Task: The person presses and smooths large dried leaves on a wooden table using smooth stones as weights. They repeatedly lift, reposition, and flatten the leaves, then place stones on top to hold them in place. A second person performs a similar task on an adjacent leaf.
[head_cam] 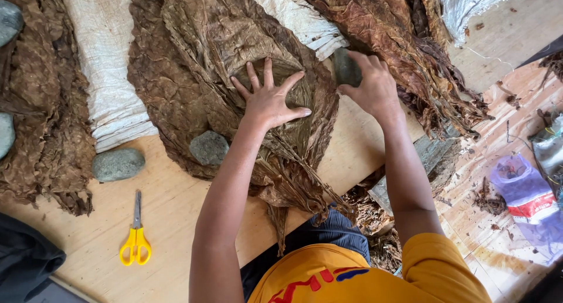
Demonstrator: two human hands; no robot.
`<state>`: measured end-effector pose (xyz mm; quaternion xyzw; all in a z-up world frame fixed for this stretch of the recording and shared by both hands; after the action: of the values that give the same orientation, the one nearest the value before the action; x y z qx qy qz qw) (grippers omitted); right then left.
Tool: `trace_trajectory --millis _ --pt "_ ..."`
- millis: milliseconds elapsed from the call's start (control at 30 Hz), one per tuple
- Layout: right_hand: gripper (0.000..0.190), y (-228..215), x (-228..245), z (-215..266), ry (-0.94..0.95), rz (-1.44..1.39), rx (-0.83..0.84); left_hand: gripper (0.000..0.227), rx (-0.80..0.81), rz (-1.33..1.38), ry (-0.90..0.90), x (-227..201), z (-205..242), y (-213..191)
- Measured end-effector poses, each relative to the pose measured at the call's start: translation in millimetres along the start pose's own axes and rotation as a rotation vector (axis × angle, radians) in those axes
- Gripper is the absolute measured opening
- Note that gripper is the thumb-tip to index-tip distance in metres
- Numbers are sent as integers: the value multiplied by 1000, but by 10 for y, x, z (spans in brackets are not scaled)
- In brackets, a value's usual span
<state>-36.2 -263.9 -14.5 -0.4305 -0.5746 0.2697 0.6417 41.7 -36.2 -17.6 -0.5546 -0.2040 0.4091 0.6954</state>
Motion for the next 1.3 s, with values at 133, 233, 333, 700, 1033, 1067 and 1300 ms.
trace_trajectory --millis 133,233,333,700,1033,1067,1300 --pt "85 -156 279 144 -129 -211 -219 90 -6 23 2 11 -5 -32" --pt "82 -114 538 217 -255 -538 -182 91 -12 17 11 -6 22 -20" --pt "79 -46 756 224 -315 -760 -12 95 -40 -27 -5 10 -21 45" --pt "57 93 887 199 -227 -424 208 116 -261 108 28 137 -23 50" --pt "62 228 1650 392 -636 70 100 33 -905 967 62 1539 839 -390" --pt "51 159 2019 556 -888 -39 -58 28 -1021 1045 33 1726 933 -365" --pt "66 1250 2934 677 -962 -278 462 30 -883 1086 -166 1971 1392 -217"
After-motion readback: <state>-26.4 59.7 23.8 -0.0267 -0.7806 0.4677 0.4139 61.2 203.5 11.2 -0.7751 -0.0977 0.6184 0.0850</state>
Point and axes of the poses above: each hand's wrist, its own z-axis away from the middle knuckle, its own y-axis out of the palm, x = y × z, the point moved 6 cm from there along -z, towards the middle knuckle, and after that the axes turned 13 degrees about -z, right-handed, at the moved point
